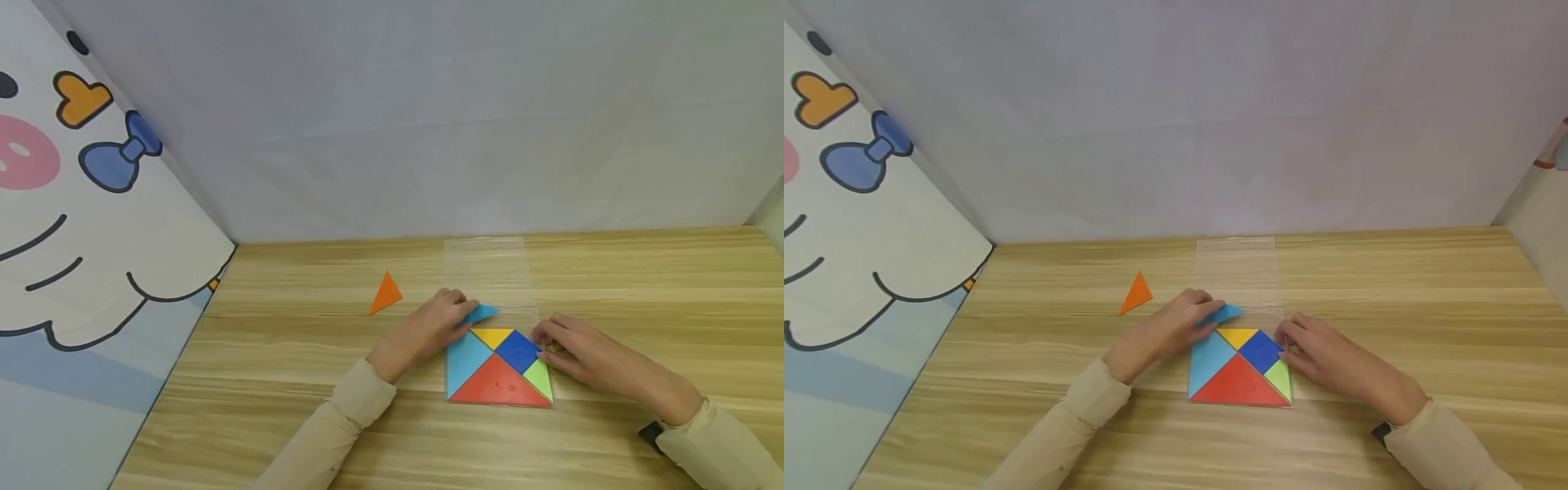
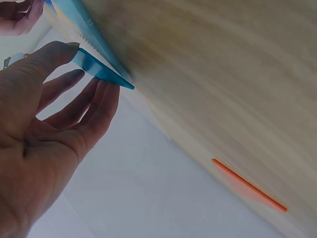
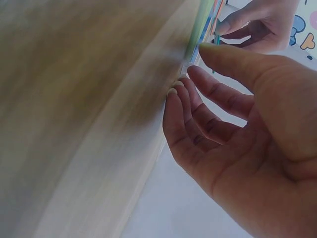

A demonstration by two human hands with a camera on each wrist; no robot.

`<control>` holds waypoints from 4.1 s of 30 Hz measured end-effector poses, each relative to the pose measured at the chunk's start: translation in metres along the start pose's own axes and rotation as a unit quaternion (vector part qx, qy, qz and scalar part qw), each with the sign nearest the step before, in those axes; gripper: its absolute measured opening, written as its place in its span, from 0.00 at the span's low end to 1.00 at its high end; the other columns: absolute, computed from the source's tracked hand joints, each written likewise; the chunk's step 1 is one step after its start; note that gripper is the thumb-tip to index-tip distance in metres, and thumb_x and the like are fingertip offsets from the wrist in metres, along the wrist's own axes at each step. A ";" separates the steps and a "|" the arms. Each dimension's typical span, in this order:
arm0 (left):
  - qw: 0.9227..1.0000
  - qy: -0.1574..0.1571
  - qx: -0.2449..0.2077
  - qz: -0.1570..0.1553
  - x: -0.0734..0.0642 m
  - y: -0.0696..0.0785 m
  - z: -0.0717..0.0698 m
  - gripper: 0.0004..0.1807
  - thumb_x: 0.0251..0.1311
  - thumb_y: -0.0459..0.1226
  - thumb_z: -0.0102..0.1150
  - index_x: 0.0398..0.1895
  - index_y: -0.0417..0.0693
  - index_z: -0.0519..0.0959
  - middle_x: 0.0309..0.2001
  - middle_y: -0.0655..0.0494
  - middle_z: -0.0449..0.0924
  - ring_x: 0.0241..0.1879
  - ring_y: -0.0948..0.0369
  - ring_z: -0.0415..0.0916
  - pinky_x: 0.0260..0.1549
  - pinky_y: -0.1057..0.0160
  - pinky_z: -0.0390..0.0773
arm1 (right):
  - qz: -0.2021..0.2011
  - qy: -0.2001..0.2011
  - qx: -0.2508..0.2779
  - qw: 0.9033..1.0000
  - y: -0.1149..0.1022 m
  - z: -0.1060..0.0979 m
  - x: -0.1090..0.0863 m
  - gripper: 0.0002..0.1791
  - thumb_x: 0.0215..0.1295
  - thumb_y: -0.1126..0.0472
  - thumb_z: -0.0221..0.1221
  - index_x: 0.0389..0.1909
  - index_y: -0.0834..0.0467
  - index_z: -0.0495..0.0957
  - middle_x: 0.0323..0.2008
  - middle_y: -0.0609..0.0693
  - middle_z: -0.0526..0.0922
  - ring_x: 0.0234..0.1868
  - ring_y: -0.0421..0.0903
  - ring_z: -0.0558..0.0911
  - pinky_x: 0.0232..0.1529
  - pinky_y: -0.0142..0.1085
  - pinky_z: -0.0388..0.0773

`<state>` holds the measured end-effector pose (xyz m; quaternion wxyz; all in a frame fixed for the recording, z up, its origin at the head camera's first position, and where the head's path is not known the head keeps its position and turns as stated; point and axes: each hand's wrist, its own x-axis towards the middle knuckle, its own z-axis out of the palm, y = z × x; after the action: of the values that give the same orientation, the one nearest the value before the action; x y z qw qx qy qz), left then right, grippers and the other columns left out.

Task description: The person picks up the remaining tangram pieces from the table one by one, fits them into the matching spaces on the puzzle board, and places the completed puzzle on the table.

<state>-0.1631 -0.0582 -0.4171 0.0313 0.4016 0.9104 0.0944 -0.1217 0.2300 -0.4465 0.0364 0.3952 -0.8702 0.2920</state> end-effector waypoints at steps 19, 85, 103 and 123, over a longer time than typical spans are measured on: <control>0.999 -0.021 0.035 0.009 0.007 0.011 0.005 0.19 0.77 0.36 0.54 0.67 0.43 0.75 0.59 0.48 0.78 0.60 0.55 0.73 0.59 0.67 0.74 | 0.002 -0.004 0.008 1.000 -0.003 -0.001 -0.001 0.14 0.63 0.70 0.68 0.47 0.58 0.79 0.42 0.41 0.78 0.41 0.40 0.80 0.42 0.35 0.82; 0.999 -0.001 0.041 0.029 0.005 0.010 0.012 0.29 0.77 0.31 0.50 0.78 0.42 0.60 0.56 0.49 0.74 0.53 0.57 0.71 0.55 0.64 0.73 | 0.007 -0.001 0.007 1.000 -0.006 -0.002 -0.002 0.13 0.63 0.70 0.68 0.47 0.58 0.79 0.42 0.41 0.78 0.40 0.38 0.80 0.41 0.35 0.82; 1.000 0.015 -0.016 -0.005 -0.008 -0.006 0.005 0.32 0.71 0.22 0.50 0.77 0.39 0.60 0.55 0.47 0.73 0.56 0.55 0.71 0.59 0.60 0.72 | 0.012 -0.006 0.016 1.000 -0.007 -0.003 -0.001 0.13 0.64 0.70 0.68 0.47 0.57 0.79 0.42 0.41 0.77 0.41 0.39 0.79 0.41 0.35 0.81; 0.990 0.139 -0.018 -0.022 -0.018 -0.025 0.009 0.18 0.69 0.28 0.59 0.61 0.34 0.75 0.46 0.43 0.78 0.43 0.51 0.75 0.47 0.57 0.79 | 0.018 -0.013 0.017 1.000 0.000 -0.004 0.001 0.12 0.64 0.69 0.68 0.47 0.58 0.79 0.42 0.41 0.77 0.41 0.39 0.79 0.41 0.35 0.82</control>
<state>-0.1676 -0.0863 -0.4314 -0.0862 0.3635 0.9128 0.1649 -0.1231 0.2313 -0.4430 0.0129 0.3838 -0.8724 0.3024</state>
